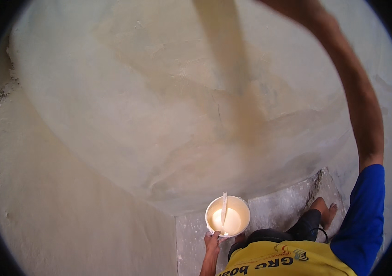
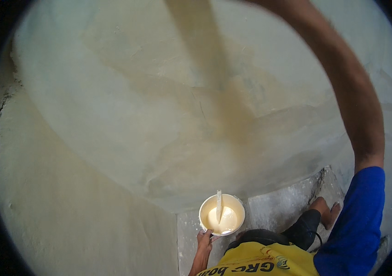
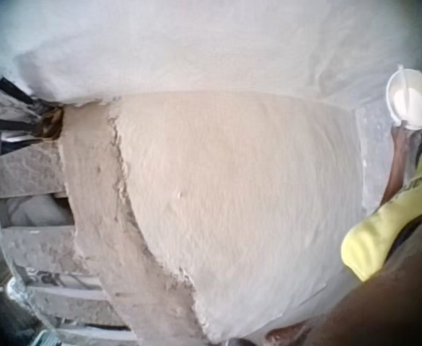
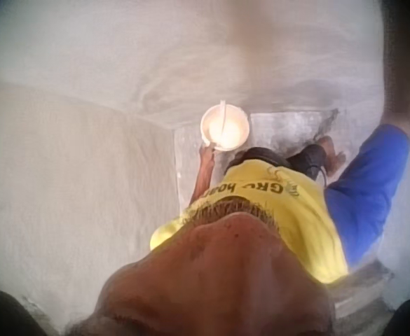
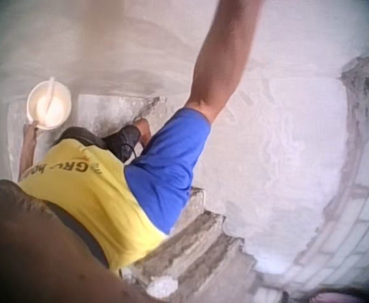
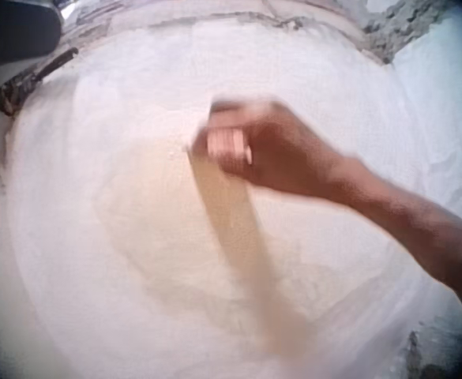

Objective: The person paints a concrete wall using a brush, dipping the brush into a bucket of light-colored paint and applying it to the wall surface with repeated strokes.

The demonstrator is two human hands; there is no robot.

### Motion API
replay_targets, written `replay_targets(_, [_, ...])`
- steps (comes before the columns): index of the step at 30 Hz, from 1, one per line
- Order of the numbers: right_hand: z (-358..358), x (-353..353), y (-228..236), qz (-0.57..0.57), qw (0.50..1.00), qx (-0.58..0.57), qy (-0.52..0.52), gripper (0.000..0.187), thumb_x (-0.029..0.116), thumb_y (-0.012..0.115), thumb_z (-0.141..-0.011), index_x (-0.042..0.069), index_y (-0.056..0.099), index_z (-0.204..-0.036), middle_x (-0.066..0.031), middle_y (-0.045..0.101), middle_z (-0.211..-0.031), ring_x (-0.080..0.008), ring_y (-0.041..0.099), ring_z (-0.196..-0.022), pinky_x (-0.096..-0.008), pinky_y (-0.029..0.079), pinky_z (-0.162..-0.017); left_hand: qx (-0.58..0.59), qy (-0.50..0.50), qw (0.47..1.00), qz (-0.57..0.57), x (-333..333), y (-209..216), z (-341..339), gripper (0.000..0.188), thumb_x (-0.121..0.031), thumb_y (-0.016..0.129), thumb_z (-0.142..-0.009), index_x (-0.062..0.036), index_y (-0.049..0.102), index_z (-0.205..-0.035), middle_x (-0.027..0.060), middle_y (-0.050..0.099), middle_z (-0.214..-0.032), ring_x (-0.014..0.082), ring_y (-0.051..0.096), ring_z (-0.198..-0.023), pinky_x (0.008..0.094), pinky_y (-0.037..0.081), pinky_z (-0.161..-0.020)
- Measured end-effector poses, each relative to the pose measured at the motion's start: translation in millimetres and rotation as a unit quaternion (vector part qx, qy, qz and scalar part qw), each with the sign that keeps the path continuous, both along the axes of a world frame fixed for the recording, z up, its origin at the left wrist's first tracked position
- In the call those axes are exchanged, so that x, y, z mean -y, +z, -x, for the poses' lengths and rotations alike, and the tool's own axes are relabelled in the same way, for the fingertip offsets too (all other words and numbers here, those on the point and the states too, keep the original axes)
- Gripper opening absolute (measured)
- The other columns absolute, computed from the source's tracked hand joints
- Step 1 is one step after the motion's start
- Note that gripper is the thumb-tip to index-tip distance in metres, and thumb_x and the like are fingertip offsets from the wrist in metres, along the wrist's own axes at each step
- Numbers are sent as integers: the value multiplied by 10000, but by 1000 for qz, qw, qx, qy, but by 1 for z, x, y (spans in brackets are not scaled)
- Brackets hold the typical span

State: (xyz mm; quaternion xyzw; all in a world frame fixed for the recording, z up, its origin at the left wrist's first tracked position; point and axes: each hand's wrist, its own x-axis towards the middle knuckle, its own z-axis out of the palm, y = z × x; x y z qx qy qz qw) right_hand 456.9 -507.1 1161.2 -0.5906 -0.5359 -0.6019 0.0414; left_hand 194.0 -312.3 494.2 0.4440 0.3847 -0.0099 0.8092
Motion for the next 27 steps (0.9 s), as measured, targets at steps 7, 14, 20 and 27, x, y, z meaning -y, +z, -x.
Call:
replay_targets(7, [35, -33, -230, 130, 990, -48, -19, 194, 140, 667, -672, 51, 582, -823, -97, 578, -992, -207, 582, -859, -304, 528, -648, -15, 9, 1000, 9, -2, 8, -3, 274, 21, 661, -815, 44, 494, -1031, 163, 610, -1002, 279, 680, -826, 415, 651, -640])
replay_targets(14, [23, -16, -227, 47, 935, -349, 49, 382, 73, 705, -722, 106, 605, -1090, -103, 570, -945, -288, 607, -860, -381, 523, -665, -20, 15, 1000, 6, 2, 22, -2, 305, 14, 652, -828, 54, 502, -1091, 166, 616, -1029, 278, 683, -861, 414, 650, -666])
replay_targets(20, [40, 24, -225, -252, 948, -188, -51, 322, 48, 729, -646, 104, 703, -962, -115, 600, -959, -283, 613, -812, -369, 515, -653, -17, 21, 1000, 6, 7, 19, -5, 307, 18, 623, -848, 51, 494, -1124, 159, 617, -1063, 279, 679, -897, 430, 649, -682])
replay_targets(27, [60, -54, -317, -181, 926, -330, 33, 273, 43, 723, -694, 93, 740, -962, -111, 608, -976, -253, 613, -842, -343, 516, -678, -25, -14, 999, -19, -2, 14, -6, 210, 17, 618, -847, 18, 524, -1035, 137, 610, -1042, 259, 665, -867, 445, 647, -677])
